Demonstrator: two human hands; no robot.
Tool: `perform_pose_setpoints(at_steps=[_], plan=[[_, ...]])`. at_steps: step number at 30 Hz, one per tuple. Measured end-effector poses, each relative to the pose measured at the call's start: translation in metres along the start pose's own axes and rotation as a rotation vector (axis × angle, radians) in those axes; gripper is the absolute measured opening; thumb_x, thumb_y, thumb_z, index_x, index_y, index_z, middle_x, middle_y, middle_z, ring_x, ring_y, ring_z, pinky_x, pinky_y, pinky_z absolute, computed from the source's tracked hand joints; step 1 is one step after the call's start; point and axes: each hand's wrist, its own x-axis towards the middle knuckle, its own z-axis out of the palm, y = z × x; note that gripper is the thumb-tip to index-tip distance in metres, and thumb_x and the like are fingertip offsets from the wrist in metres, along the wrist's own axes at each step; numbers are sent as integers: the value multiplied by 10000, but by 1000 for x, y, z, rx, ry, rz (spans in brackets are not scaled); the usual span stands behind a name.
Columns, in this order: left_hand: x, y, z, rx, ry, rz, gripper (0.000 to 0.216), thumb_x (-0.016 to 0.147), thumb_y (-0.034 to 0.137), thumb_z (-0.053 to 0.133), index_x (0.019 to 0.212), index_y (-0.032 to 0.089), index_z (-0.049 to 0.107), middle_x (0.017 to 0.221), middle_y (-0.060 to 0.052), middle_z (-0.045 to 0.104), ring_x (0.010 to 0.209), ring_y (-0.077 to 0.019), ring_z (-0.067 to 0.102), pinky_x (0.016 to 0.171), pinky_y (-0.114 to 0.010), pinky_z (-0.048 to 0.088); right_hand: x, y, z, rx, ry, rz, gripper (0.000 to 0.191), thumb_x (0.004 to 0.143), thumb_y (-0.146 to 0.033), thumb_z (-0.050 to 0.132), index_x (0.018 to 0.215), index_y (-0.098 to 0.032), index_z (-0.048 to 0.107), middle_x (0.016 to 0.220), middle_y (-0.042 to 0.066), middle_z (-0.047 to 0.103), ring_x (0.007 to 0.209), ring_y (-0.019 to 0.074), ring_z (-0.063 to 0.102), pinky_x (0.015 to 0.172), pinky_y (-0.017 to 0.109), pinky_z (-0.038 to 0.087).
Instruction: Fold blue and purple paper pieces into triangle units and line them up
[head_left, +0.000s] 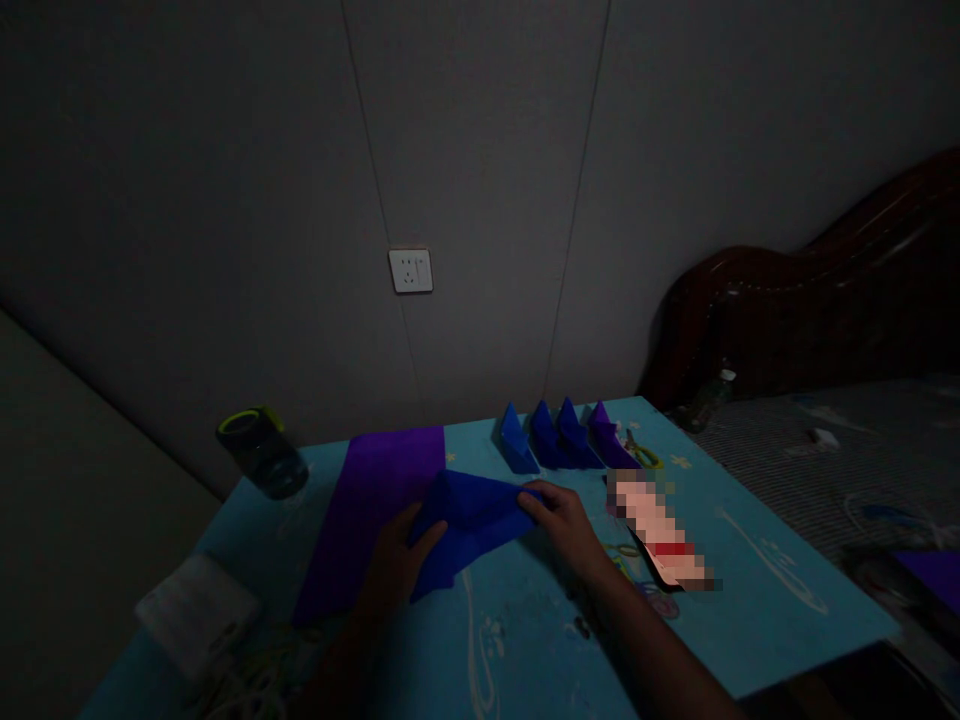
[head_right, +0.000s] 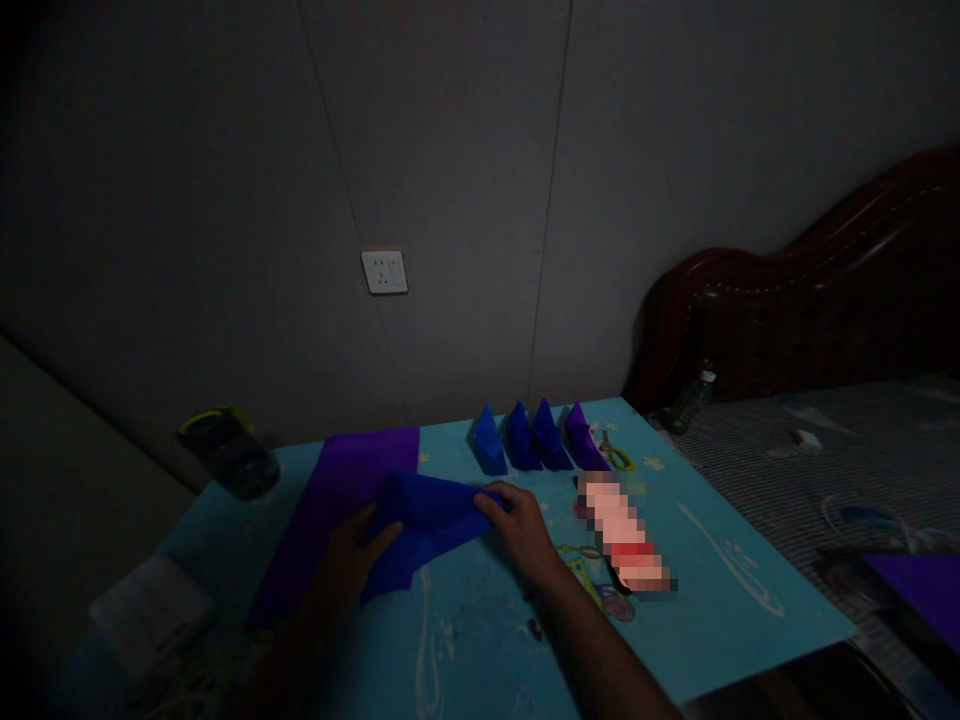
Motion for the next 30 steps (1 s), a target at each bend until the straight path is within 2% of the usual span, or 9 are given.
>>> perform_pose_setpoints(at_steps=[3, 5, 9, 12, 14, 17, 22, 26, 30], plan=[[4, -7, -2, -23, -16, -27, 330, 691, 421, 740, 930, 194, 724, 876, -49, 765, 835, -267, 710, 751, -352, 563, -1, 1, -1, -80, -3, -7, 342, 811, -476, 643, 737, -152, 723, 638, 2, 634, 615, 154, 545, 603, 261, 406], [5, -10, -3, -63, -4, -16, 365, 696, 425, 737, 977, 194, 715, 938, -55, 762, 902, -265, 704, 797, -350, 558, -2, 1, -1, -71, 22, 16, 366, 810, -489, 642, 708, -144, 712, 610, -3, 613, 583, 145, 523, 577, 254, 386], [7, -9, -2, -133, 134, 88, 504, 718, 413, 717, 1171, 209, 630, 1161, -70, 700, 1128, -255, 627, 917, -344, 521, -2, -3, -1, 26, 59, 95, 427, 788, -557, 648, 723, -141, 722, 618, 19, 640, 583, 171, 555, 582, 269, 408], [8, -8, 0, -174, 230, 117, 586, 760, 411, 682, 1288, 218, 518, 1194, -77, 672, 1150, -235, 615, 935, -345, 513, -2, -3, 1, 78, 40, 140, 472, 772, -603, 643, 740, -139, 726, 629, 30, 649, 599, 189, 567, 591, 280, 414], [8, -9, -1, -190, 282, 111, 577, 786, 409, 661, 1304, 222, 492, 1217, -83, 656, 1134, -229, 624, 932, -346, 516, -3, -1, 4, 58, 16, 138, 500, 777, -623, 624, 706, -137, 713, 619, 26, 634, 579, 174, 537, 579, 273, 394], [10, -11, -3, -171, 340, 115, 492, 790, 409, 659, 1228, 204, 571, 1254, -91, 641, 1165, -243, 605, 965, -362, 501, -4, 4, 8, 7, -19, 120, 518, 800, -628, 595, 647, -139, 670, 574, 1, 572, 532, 136, 457, 542, 255, 342], [10, -8, -5, -183, 292, 49, 460, 766, 363, 693, 1197, 214, 635, 1254, -75, 663, 1179, -263, 601, 993, -406, 486, -3, 9, 8, -22, 1, 59, 481, 825, -587, 588, 620, -154, 626, 550, -24, 504, 527, 121, 408, 527, 248, 301], [10, -6, -3, -253, 239, -47, 477, 723, 349, 730, 1167, 192, 653, 1192, -88, 699, 1103, -264, 651, 937, -410, 524, -2, 5, 5, -41, 26, 31, 452, 826, -562, 596, 630, -156, 628, 580, -16, 529, 563, 134, 446, 560, 251, 327], [10, -7, -1, -305, 209, -87, 492, 714, 360, 734, 1169, 194, 647, 1164, -84, 714, 1072, -258, 670, 904, -403, 543, -2, 5, 4, -39, 42, 43, 431, 835, -554, 587, 751, -144, 691, 650, 6, 596, 618, 158, 500, 599, 258, 366]])
